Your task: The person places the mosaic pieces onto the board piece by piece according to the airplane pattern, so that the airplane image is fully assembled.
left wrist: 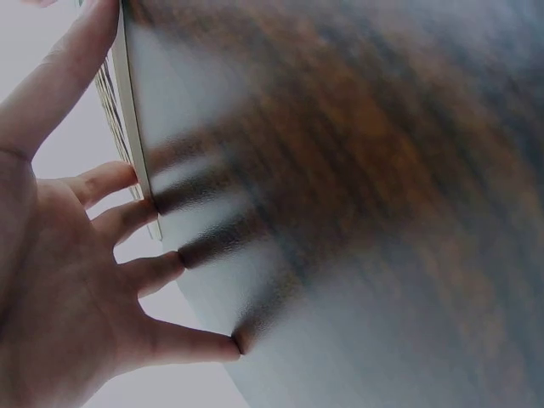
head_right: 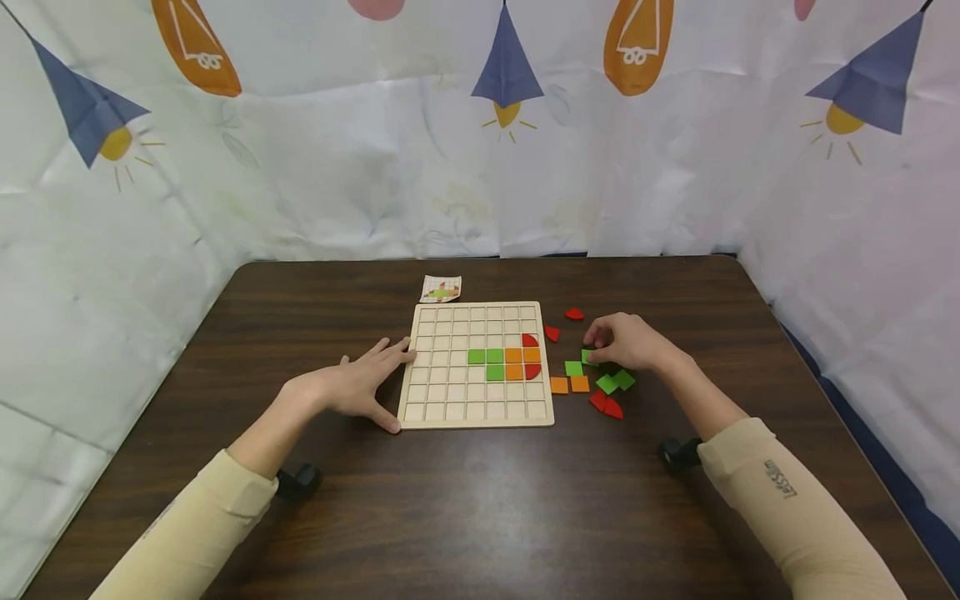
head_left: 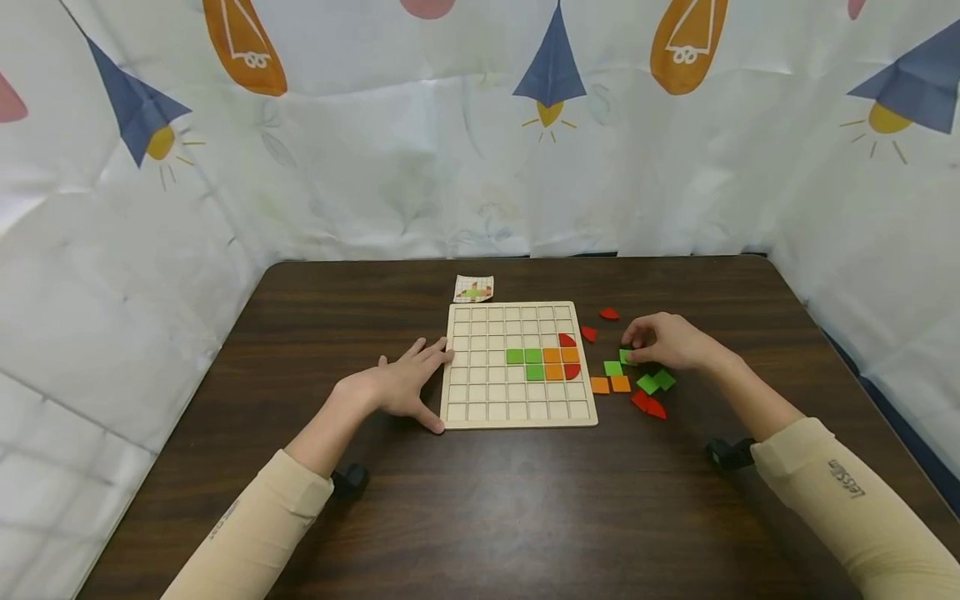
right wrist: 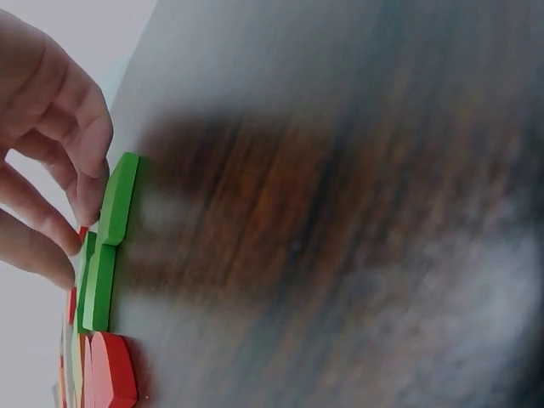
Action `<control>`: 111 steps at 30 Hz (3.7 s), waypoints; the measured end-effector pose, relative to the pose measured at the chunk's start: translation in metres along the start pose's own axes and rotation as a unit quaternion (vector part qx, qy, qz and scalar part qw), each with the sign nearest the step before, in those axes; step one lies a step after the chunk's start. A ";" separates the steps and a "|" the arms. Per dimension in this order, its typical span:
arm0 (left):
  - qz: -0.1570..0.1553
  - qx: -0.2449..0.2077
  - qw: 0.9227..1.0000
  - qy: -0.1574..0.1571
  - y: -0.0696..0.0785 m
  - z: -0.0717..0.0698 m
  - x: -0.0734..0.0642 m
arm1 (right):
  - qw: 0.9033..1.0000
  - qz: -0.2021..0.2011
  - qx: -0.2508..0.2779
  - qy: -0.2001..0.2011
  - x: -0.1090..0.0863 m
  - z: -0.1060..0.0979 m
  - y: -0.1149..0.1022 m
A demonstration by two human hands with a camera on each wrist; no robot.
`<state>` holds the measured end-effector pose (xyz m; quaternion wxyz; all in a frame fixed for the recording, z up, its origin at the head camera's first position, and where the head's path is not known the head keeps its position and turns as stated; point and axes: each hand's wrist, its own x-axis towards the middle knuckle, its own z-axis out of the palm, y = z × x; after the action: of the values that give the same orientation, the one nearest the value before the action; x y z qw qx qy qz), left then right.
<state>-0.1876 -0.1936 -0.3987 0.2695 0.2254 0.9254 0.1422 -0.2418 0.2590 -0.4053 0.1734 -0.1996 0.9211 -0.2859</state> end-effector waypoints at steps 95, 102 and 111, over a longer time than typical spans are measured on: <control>-0.002 -0.003 1.000 0.004 0.004 0.000 -0.002 | 0.990 -0.136 0.005 0.026 0.043 0.061 -0.095; -0.002 -0.004 1.000 0.007 0.003 0.001 -0.001 | 0.987 -0.161 0.004 0.015 0.047 0.068 -0.104; -0.006 -0.004 1.000 0.008 0.002 0.000 -0.004 | 0.985 -0.172 0.007 0.000 0.050 0.076 -0.109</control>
<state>-0.1837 -0.1935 -0.3963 0.2637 0.2180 0.9282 0.1463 -0.2221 0.1184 -0.4096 0.1229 -0.3536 0.8710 -0.3183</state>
